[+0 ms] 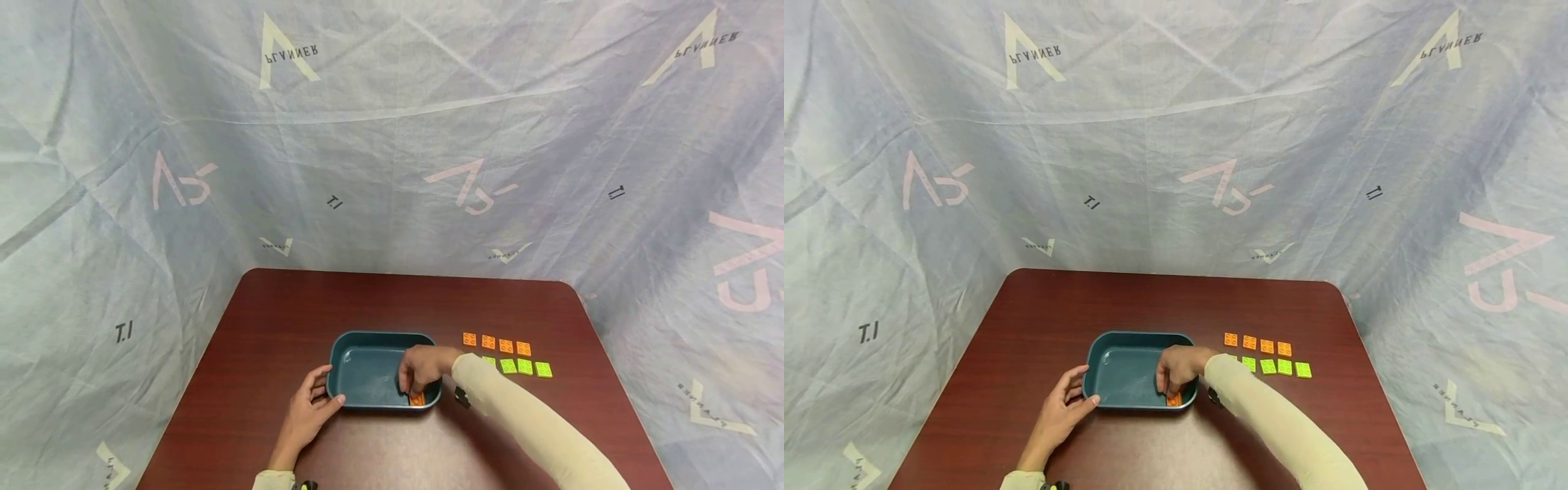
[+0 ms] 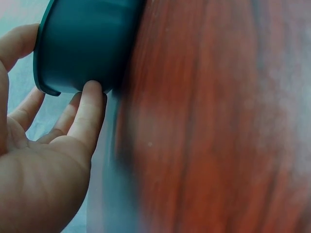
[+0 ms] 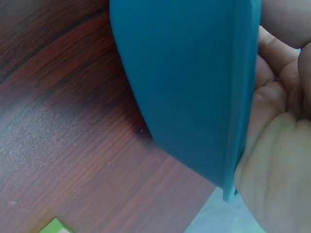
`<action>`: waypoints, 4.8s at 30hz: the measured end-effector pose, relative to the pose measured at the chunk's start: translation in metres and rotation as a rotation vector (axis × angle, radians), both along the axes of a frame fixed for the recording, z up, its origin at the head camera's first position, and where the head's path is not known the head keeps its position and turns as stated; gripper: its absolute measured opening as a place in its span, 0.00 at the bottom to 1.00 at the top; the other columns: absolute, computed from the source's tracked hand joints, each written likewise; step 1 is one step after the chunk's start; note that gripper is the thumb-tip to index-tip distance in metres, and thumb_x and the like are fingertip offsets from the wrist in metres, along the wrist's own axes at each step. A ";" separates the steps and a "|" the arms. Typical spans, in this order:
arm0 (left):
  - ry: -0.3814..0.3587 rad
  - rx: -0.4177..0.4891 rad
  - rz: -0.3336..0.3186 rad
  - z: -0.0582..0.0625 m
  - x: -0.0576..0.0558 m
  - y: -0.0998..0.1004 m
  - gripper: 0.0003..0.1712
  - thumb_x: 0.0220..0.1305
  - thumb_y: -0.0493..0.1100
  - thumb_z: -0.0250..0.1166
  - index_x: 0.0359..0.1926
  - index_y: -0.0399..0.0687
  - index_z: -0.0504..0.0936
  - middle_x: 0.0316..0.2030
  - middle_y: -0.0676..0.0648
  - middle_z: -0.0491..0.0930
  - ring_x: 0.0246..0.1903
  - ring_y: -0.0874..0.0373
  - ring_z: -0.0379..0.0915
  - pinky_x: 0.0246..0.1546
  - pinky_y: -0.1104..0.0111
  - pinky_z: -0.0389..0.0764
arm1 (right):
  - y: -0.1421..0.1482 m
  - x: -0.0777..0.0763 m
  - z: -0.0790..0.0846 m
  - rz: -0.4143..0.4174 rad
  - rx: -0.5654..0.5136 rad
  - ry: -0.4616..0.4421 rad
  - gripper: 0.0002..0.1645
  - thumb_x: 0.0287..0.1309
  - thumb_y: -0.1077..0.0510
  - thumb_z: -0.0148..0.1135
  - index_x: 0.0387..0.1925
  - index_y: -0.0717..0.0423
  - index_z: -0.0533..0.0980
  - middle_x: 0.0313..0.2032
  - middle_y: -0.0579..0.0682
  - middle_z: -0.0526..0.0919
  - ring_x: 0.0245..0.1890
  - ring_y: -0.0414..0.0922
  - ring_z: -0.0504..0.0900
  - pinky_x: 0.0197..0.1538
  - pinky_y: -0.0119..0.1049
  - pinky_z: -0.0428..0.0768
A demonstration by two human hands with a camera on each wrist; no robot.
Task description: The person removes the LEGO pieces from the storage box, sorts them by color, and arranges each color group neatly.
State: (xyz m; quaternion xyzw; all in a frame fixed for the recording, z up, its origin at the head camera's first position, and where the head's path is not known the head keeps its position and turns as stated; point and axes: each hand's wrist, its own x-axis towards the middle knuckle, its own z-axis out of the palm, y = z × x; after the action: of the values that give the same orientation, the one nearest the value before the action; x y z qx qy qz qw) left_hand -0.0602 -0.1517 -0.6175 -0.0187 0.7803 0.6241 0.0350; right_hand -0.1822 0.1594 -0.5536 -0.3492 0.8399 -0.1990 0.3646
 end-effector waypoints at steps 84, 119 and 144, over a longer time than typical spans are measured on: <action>-0.004 0.010 -0.016 0.000 -0.001 -0.003 0.41 0.64 0.46 0.79 0.74 0.61 0.72 0.61 0.40 0.80 0.59 0.46 0.81 0.52 0.64 0.86 | 0.067 0.008 0.022 -0.521 -0.594 0.011 0.12 0.70 0.49 0.71 0.50 0.47 0.89 0.47 0.59 0.91 0.47 0.64 0.88 0.51 0.48 0.89; 0.012 0.002 -0.010 -0.002 0.000 -0.001 0.41 0.64 0.44 0.79 0.74 0.56 0.72 0.60 0.39 0.81 0.59 0.45 0.81 0.52 0.64 0.86 | 0.170 0.031 0.017 -0.816 -0.588 0.211 0.24 0.62 0.58 0.77 0.59 0.57 0.85 0.58 0.59 0.83 0.47 0.43 0.88 0.47 0.33 0.88; 0.003 0.024 -0.013 -0.003 -0.001 -0.002 0.41 0.64 0.44 0.79 0.74 0.58 0.71 0.60 0.39 0.80 0.59 0.45 0.81 0.52 0.66 0.86 | 0.252 0.032 -0.022 -1.075 -0.448 0.256 0.29 0.73 0.53 0.68 0.70 0.57 0.77 0.61 0.65 0.84 0.58 0.61 0.87 0.52 0.48 0.89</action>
State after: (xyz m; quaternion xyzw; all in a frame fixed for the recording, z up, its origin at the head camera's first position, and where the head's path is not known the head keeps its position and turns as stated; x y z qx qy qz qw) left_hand -0.0610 -0.1537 -0.6208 -0.0120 0.7730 0.6332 0.0382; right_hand -0.1504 0.4114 -0.5757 0.0354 0.8737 -0.4844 0.0260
